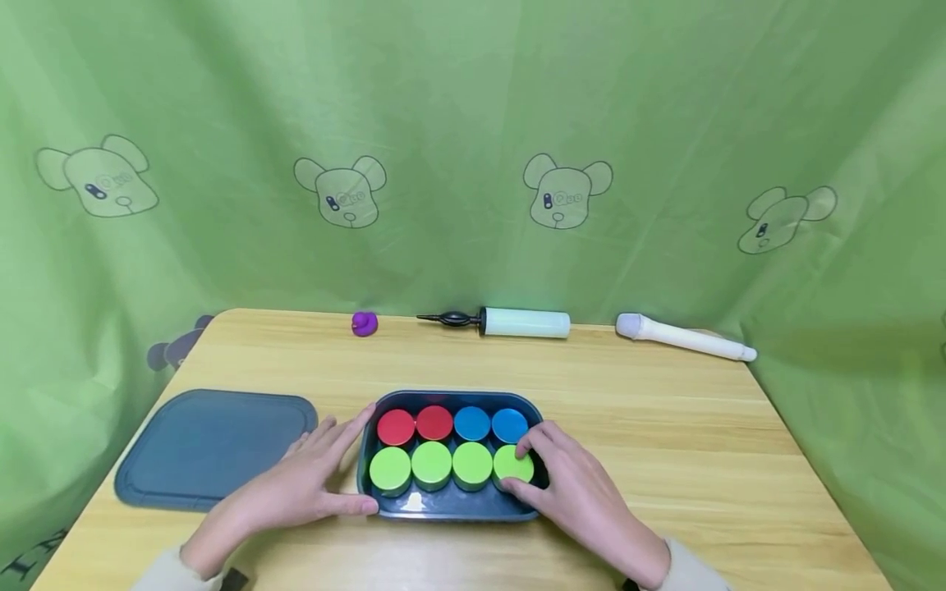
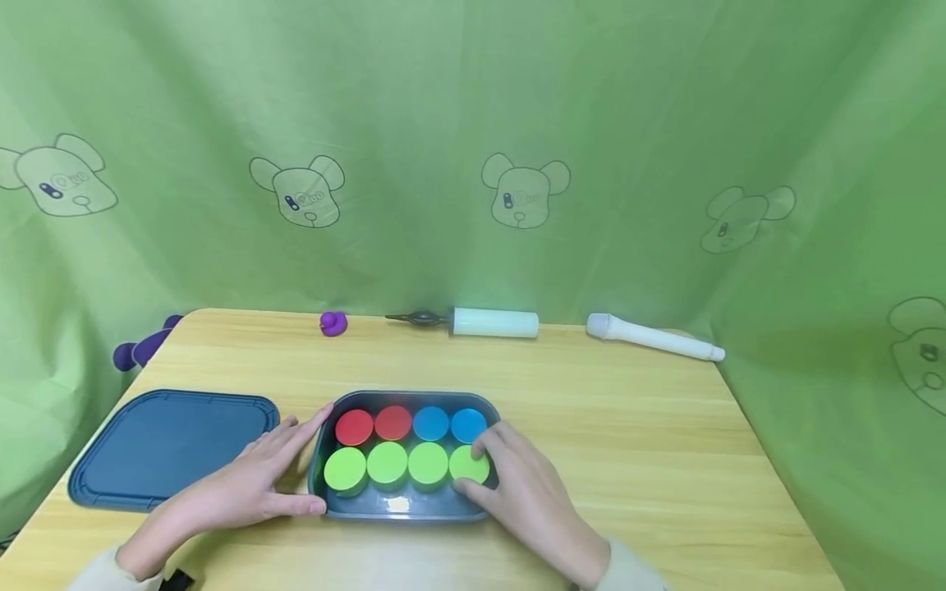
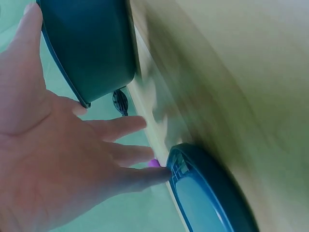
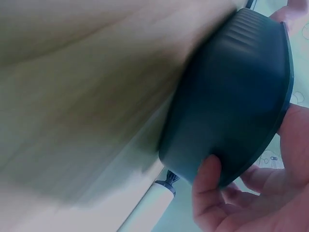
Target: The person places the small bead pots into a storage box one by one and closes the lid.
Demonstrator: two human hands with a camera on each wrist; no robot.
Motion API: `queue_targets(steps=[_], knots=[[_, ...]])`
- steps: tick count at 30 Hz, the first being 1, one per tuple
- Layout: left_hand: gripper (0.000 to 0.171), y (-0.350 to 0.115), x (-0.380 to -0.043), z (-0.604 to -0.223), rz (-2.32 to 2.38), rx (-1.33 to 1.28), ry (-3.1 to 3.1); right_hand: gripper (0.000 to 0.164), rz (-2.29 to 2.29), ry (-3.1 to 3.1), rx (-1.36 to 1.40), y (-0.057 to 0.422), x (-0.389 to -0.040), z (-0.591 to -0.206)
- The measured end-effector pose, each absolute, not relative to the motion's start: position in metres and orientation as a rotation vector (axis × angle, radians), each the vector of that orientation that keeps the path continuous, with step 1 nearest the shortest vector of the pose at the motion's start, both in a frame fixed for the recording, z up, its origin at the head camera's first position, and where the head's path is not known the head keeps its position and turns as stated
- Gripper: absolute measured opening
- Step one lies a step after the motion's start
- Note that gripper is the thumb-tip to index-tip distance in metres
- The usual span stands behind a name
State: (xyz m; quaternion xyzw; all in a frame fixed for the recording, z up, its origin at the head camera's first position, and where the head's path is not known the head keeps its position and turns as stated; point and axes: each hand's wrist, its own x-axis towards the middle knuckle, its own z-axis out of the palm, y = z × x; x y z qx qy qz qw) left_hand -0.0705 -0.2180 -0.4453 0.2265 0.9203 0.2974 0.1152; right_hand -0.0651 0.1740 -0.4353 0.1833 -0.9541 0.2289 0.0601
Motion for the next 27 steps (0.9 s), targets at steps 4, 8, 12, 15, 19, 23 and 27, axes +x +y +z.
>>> queue_targets(steps=[4, 8, 12, 15, 19, 23, 27], knots=[[0.110, -0.220, -0.065, -0.449, 0.867, 0.646, 2.768, 0.053, 0.692, -2.837, 0.618, 0.181, -0.063, -0.438], [0.107, -0.226, -0.060, -0.450, 0.898, 0.606, 2.834, 0.073, 0.794, -2.870, 0.653, 0.190, -0.061, -0.441], [0.100, -0.238, -0.057, -0.453, 0.980, 0.572, 2.885, 0.085, 0.915, -2.929, 0.674, 0.196, -0.062, -0.445], [0.089, -0.252, -0.056, -0.459, 1.033, 0.580, 2.942, 0.097, 0.977, -2.951, 0.700, 0.199, -0.065, -0.448], [0.079, -0.276, -0.051, -0.462, 1.086, 0.560, 3.007, 0.116, 1.083, -2.956, 0.726, 0.200, -0.070, -0.451], [0.079, -0.302, -0.047, -0.457, 1.117, 0.511, 3.045, 0.133, 1.224, -2.968, 0.728, 0.203, -0.074, -0.451], [0.079, -0.329, -0.044, -0.454, 1.134, 0.428, 3.087, 0.139, 1.319, -3.009, 0.731, 0.208, -0.078, -0.450]])
